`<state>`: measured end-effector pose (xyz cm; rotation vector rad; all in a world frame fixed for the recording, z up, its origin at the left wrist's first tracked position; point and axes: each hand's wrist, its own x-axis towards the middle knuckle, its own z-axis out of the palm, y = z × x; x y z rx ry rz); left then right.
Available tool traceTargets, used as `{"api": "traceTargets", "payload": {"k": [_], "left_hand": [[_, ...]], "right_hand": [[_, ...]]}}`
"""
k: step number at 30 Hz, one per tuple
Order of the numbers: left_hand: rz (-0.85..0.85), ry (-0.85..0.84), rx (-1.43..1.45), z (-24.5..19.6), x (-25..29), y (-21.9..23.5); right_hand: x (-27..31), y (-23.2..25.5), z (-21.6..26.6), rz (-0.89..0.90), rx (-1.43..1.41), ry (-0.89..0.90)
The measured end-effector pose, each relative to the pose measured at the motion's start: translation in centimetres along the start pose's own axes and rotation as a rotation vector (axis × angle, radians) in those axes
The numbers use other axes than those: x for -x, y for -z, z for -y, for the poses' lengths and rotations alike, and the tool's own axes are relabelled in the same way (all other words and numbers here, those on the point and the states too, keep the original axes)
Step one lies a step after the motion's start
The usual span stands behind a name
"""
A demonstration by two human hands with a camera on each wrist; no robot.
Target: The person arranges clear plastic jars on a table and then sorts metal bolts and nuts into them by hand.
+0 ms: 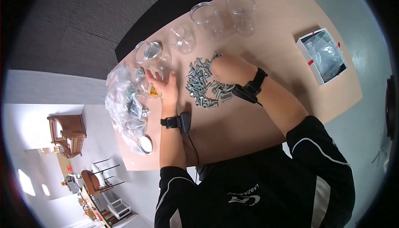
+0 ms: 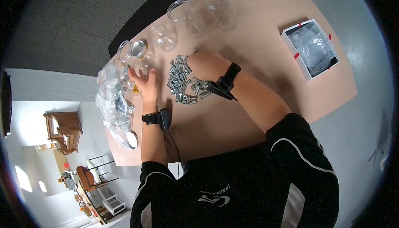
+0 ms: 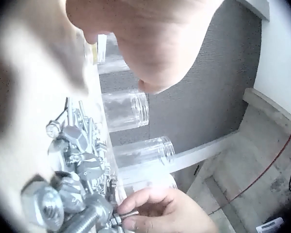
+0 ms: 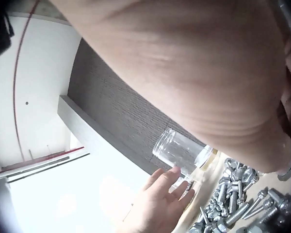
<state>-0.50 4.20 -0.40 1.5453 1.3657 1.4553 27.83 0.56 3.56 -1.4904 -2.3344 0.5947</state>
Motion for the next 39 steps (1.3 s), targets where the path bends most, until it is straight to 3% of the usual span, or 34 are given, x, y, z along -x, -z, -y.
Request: {"api": "traceTargets", "payload": {"k": [5,7,8,15,17,19,21,25,30,35,37,38,39], "left_hand": [[-0.034,0.041,-0.042,0.9,-3.0,-0.7],[-0.075,-0.151,-0.219,2.6,-4.5,-0.6],[-0.072,-0.147,-0.218,2.7,-4.9,-0.8],[-0.265,0.042,-0.264,3.2,-6.7,-1.8],[-0.280,0.168,-0.308,1.1,-6.5,-2.1],[-0.317,0.162,-0.313,0.8,-6.4,-2.4],[-0.328,0.104,-0.471,0.7,-6.3,-2.5],[-0.245,0.090,-0.447,3.5,-6.6,-1.6],[-0.152,0.037,-0.153,2.3,-3.8,-1.5],[-0.153,-0.001,-0.095,2.1,-0.2,-1.0],[-0.054,-0.168,-0.462,0.2,2.1,-0.5],[-0.060,-0.311,-0.474,-1.9,3.3,-0.9],[-0.057,-0.305,-0.475,-4.1,4.2,-0.9]], "right_hand": [[-0.6,0.1,-0.9,-0.068,-0.070,0.075],[-0.6,0.3,-0.9,-0.122,-0.114,0.117],[-0.6,0.6,-0.7,-0.113,-0.194,0.122],[-0.4,2.6,0.1,-0.115,-0.417,0.121],[-0.4,2.5,-0.5,-0.121,-0.438,0.125],[-0.5,2.3,-1.1,-0.125,-0.460,0.134],[-0.7,2.1,-1.4,-0.145,-0.443,0.126],[-0.7,1.7,-1.7,-0.054,-0.350,0.114],[-0.8,0.6,-1.7,-0.060,-0.264,0.105],[-0.7,1.6,-1.5,-0.016,-0.267,0.095],[-0.6,1.8,-1.2,-0.004,-0.267,0.083],[-0.6,1.8,-1.2,-0.042,-0.246,0.080],[-0.5,1.7,-1.2,-0.083,-0.225,0.076]]}}
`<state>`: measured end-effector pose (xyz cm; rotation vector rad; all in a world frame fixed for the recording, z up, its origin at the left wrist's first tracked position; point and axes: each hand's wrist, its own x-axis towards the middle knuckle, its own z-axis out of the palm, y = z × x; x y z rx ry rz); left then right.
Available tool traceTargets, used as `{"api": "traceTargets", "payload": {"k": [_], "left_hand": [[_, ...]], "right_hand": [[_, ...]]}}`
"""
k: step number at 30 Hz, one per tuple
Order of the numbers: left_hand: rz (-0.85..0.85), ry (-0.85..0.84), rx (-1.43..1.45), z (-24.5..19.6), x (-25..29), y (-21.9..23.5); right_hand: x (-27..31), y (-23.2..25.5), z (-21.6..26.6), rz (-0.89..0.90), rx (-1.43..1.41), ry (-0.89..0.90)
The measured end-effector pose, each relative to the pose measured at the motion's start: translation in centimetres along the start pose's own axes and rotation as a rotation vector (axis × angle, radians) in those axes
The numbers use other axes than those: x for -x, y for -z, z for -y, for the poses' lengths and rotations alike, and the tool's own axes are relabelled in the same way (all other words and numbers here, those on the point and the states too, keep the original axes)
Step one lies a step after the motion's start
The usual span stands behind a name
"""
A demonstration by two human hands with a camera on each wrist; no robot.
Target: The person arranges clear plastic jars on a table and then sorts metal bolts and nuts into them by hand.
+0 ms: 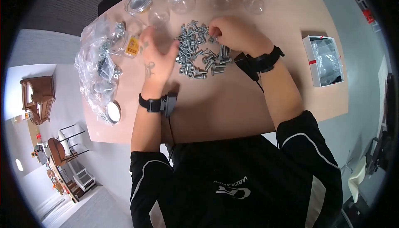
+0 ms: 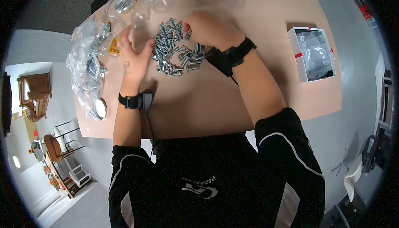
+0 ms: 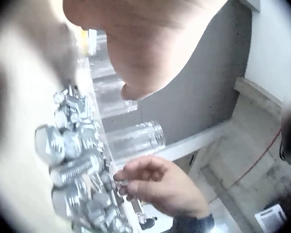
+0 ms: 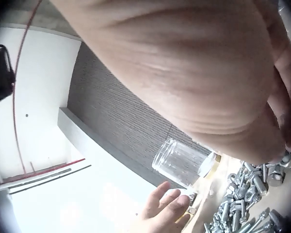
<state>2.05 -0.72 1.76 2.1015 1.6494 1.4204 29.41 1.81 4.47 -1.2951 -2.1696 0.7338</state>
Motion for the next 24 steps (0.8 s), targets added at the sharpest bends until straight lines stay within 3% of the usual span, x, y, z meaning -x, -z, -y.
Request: {"api": "traceTargets", "payload": {"k": [2,3,5,6,8,13,18,20,23,24], "left_hand": [[0.246,-0.216,-0.097,-3.4,0.4,1.7],[0.245,-0.215,-0.095,-4.4,0.8,1.8],[0.466,-0.329,0.008,-6.0,1.7,1.9],[0.463,-0.327,0.008,-6.9,2.0,2.0],[0.673,-0.351,-0.066,-8.4,2.6,2.1],[0.715,-0.385,-0.143,-8.3,4.2,0.1],[0.539,-0.573,-0.298,-8.7,4.9,-1.5],[0.555,-0.586,-0.283,-9.4,4.4,-1.3],[0.787,-0.567,-0.334,-10.4,4.0,-1.3],[0.785,-0.571,-0.343,-10.5,4.1,-1.3]], "right_hand": [[-0.1,-0.1,-0.3,-0.008,0.026,0.006],[-0.1,-0.1,-0.3,-0.018,0.055,0.017],[-0.1,0.4,0.2,-0.014,0.042,0.030],[-0.1,0.6,0.4,-0.011,0.027,0.044],[0.0,0.8,0.5,-0.015,0.011,0.038],[0.2,1.4,1.2,-0.008,-0.011,0.010],[0.0,1.1,1.6,0.013,-0.029,0.061],[-0.2,1.0,1.8,0.026,-0.063,0.051],[0.0,1.3,2.3,0.025,-0.113,0.002],[0.0,1.4,2.5,0.014,-0.135,-0.031]]}}
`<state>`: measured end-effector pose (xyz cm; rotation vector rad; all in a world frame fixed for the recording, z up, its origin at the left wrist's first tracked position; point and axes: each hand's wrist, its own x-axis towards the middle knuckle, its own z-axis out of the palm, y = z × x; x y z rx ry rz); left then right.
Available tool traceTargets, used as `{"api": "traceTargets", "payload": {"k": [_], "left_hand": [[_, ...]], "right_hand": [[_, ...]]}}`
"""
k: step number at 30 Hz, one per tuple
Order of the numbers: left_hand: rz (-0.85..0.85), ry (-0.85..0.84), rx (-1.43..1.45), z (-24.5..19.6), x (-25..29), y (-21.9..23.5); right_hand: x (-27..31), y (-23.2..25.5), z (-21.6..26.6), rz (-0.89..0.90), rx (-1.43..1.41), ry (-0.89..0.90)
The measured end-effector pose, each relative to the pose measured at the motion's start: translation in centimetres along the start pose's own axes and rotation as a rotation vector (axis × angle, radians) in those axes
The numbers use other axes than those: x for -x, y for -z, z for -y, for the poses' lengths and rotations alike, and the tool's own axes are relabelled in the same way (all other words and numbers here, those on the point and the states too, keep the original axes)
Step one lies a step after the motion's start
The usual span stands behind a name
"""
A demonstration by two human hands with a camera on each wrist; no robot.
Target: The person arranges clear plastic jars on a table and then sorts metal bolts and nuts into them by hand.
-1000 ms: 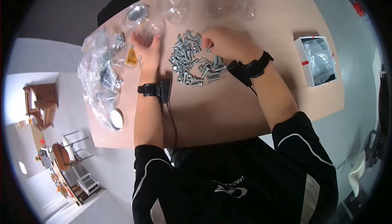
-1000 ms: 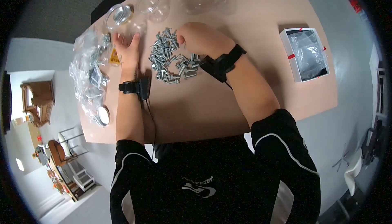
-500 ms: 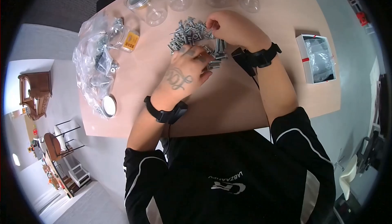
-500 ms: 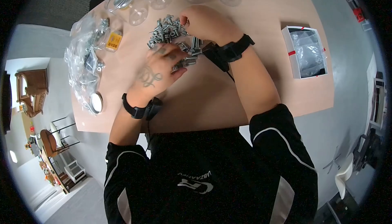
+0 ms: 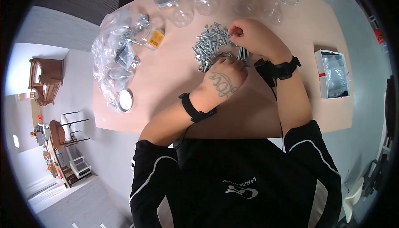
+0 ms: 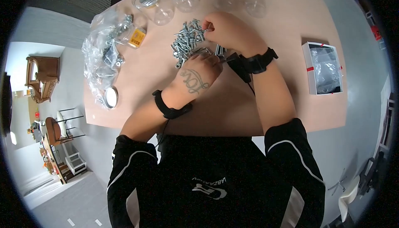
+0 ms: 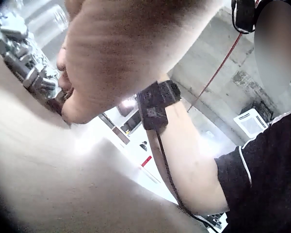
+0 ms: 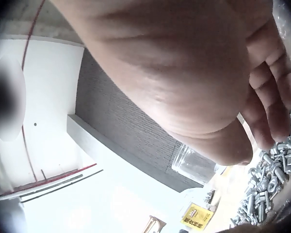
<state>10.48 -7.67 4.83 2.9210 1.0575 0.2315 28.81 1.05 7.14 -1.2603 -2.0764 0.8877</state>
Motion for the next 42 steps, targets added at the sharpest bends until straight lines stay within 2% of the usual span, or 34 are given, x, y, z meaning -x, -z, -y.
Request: {"api": "traceTargets", "payload": {"k": [3,5,7,9,10,11,13,15,17,19,20,22,24,25,27,28,30,32,38,40,42], "left_hand": [[-0.018,-0.011,-0.050,0.3,0.1,-0.3],[-0.217,-0.037,0.171,1.1,0.2,0.6],[-0.372,0.156,0.255,2.7,0.9,2.2],[-0.688,0.282,0.131,7.1,2.0,3.2],[-0.798,0.467,0.065,8.4,2.8,3.4],[-0.933,0.550,0.082,11.0,4.1,2.9],[-1.004,0.803,0.252,15.0,6.3,2.1],[-1.034,0.845,0.218,17.8,7.9,0.0],[-1.022,0.942,0.212,19.2,8.8,-0.9],[-1.019,0.915,0.120,19.9,8.9,-1.5],[-1.005,0.872,0.020,20.0,9.1,-1.7],[-0.991,0.918,0.063,20.6,9.4,-2.5],[-1.040,0.871,0.247,22.1,9.4,-3.8],[-1.056,0.903,0.251,22.0,9.4,-4.2],[-0.933,0.993,0.186,21.2,8.6,-3.9],[-0.951,1.021,0.192,21.0,8.5,-3.6],[-0.883,1.002,0.295,20.8,8.5,-3.0],[-0.877,1.037,0.245,20.6,8.7,-3.1],[-0.933,0.877,0.163,19.1,8.5,-2.8],[-0.939,0.720,0.090,18.3,8.4,-2.7],[-0.943,0.679,0.090,17.7,8.1,-2.5]], "right_hand": [[0.0,0.1,0.1,-0.031,-0.003,0.024],[-0.1,0.4,0.4,-0.016,0.001,0.009],[0.1,0.8,0.5,-0.001,0.004,-0.020],[0.6,1.5,1.0,0.101,0.082,-0.109],[1.0,1.7,1.3,0.096,0.087,-0.121],[1.5,1.9,1.6,0.149,0.186,-0.102],[2.0,2.0,1.9,0.208,0.298,-0.088],[2.2,1.2,1.6,0.351,0.216,-0.108],[2.0,0.2,1.4,0.401,0.291,-0.096],[1.8,-0.8,1.5,0.464,0.368,-0.072],[1.8,-1.2,1.7,0.460,0.406,-0.096],[1.6,-1.8,2.3,0.478,0.459,-0.103],[1.7,-2.0,2.9,0.464,0.460,-0.117],[1.9,-2.1,3.1,0.491,0.479,-0.103],[2.4,-2.3,3.4,0.296,0.342,-0.029],[2.4,-2.5,3.6,0.319,0.361,-0.016],[2.2,-2.8,3.7,0.290,0.461,-0.048],[1.9,-3.2,3.0,0.332,0.484,-0.059],[2.0,-3.6,3.2,0.354,0.534,-0.087],[2.0,-3.7,3.1,0.333,0.531,-0.075],[2.0,-4.0,3.2,0.352,0.652,-0.048]]}}
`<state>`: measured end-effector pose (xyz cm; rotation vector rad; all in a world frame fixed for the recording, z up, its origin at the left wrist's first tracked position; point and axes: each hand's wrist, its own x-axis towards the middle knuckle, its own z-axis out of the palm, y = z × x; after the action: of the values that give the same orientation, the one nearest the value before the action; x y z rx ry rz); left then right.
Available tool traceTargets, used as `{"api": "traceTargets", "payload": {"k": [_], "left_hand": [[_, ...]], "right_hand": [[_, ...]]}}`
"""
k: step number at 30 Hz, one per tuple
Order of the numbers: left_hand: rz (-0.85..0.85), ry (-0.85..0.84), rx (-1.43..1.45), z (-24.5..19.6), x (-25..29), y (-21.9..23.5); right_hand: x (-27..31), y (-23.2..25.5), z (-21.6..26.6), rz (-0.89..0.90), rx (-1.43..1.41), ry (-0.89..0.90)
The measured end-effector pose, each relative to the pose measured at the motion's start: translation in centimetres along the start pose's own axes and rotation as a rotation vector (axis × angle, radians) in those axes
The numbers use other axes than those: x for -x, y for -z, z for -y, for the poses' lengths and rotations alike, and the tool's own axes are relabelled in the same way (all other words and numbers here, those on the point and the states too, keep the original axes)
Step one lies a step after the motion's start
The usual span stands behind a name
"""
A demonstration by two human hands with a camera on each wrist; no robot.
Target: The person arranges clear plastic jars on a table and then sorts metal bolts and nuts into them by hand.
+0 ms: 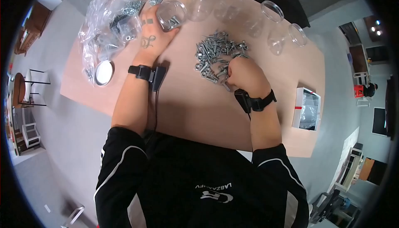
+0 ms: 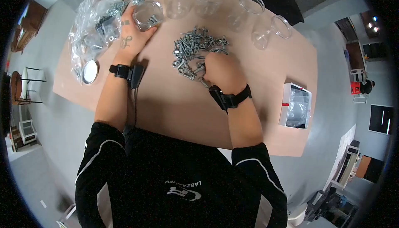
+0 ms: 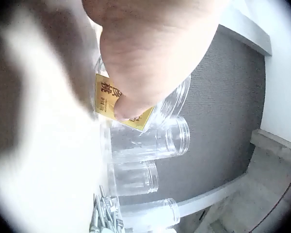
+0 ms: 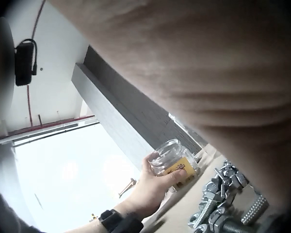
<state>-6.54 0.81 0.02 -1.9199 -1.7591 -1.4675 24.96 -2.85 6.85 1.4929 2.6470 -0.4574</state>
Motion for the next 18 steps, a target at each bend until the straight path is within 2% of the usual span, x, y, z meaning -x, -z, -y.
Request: {"api": "traceTargets", "payload": {"k": [2,7,9,10,12,16,18], "left_hand": [[0.015,-0.142,-0.028,-1.0,0.0,0.3],[0.133,-0.216,0.103,-2.9,0.4,0.9],[0.153,-0.262,0.140,-3.5,0.5,0.8],[0.198,-0.265,0.158,-4.1,0.5,0.9],[0.248,-0.281,0.180,-5.4,0.5,1.1],[0.323,-0.322,0.199,-7.5,0.7,1.3],[0.338,-0.342,0.199,-8.2,0.8,1.1]], "right_hand": [[0.1,0.2,-0.2,0.023,-0.047,-0.009],[0.4,3.1,-0.4,0.139,-0.223,-0.048],[0.7,3.5,-0.5,-0.115,-0.495,-0.068],[0.6,3.5,-0.5,-0.120,-0.495,-0.070],[0.3,3.2,-0.3,-0.309,-0.656,0.022],[-0.6,2.1,0.6,-0.423,-0.731,0.055],[-1.3,1.5,0.9,-0.513,-0.602,0.126]]}}
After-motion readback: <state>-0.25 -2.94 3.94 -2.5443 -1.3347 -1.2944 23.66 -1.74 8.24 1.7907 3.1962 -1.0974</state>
